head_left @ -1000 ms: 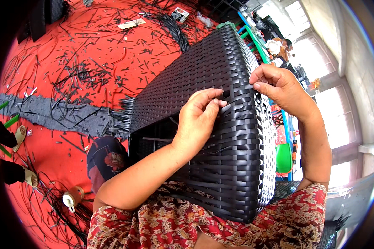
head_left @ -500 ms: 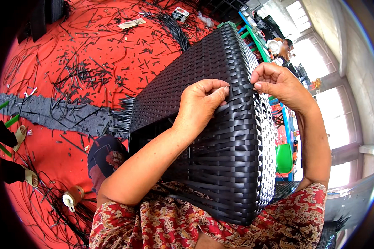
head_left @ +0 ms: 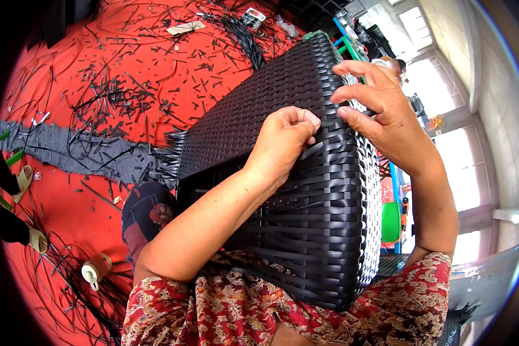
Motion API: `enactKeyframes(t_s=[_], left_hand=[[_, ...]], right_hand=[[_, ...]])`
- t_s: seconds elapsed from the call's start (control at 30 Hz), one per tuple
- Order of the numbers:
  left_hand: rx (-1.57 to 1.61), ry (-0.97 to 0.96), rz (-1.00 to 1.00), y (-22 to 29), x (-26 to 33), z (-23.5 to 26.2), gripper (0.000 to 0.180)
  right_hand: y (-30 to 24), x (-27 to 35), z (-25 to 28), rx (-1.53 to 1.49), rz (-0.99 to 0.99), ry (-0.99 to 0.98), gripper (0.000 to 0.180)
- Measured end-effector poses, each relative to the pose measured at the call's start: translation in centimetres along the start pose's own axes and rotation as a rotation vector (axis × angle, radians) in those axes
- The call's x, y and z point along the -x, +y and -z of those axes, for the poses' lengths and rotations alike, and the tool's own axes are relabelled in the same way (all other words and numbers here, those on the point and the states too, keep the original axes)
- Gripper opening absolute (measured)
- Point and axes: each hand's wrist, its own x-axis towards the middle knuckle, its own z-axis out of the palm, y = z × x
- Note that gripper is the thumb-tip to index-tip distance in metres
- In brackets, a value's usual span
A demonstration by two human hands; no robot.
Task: The person weaves black plastic strips onto the corner and edges of a wicker furniture piece by hand, pulling the strips through the existing weave to secure them.
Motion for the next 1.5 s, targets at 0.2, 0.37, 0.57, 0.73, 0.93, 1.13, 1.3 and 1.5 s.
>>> enactKeyframes(t_s=[0.2, 0.37, 0.57, 0.73, 0.93, 1.13, 1.3, 1.5], left_hand=[[0.130, -0.005, -0.131, -0.7, 0.5, 0.7, 0.004], [0.059, 0.149, -0.232, -1.1, 0.9, 1.3, 0.007], [-0.267, 0.187, -0.293, -5.0, 1.1, 2.8, 0.012], [-0.179, 0.105, -0.239, -4.8, 1.7, 2.0, 0.008], [-0.397, 0.104, -0.406, -5.0, 2.1, 2.3, 0.005], [-0.153, 0.002, -0.213, -5.6, 1.7, 1.9, 0.006], [-0.095, 0.004, -0.104, -5.3, 1.0, 1.8, 0.007], [-0.022, 0.017, -0.124, -6.2, 0.4, 1.6, 0.012]], right_hand=[[1.1, -0.5, -3.1, -0.021, -0.001, -0.151, 0.016], [1.6, -1.3, -3.3, -0.278, -0.115, -0.279, 0.019], [1.7, -1.9, -3.3, -0.284, -0.143, -0.308, 0.023], [1.3, -1.9, -3.8, -0.153, -0.086, -0.291, 0.024], [-0.2, -3.8, -4.1, -0.616, -0.242, -0.318, 0.025], [0.3, -2.1, -4.6, -0.055, -0.114, -0.321, 0.029], [1.8, -2.4, -3.1, -0.181, -0.189, -0.362, 0.027], [2.4, -1.6, -3.9, -0.162, -0.205, -0.455, 0.028]])
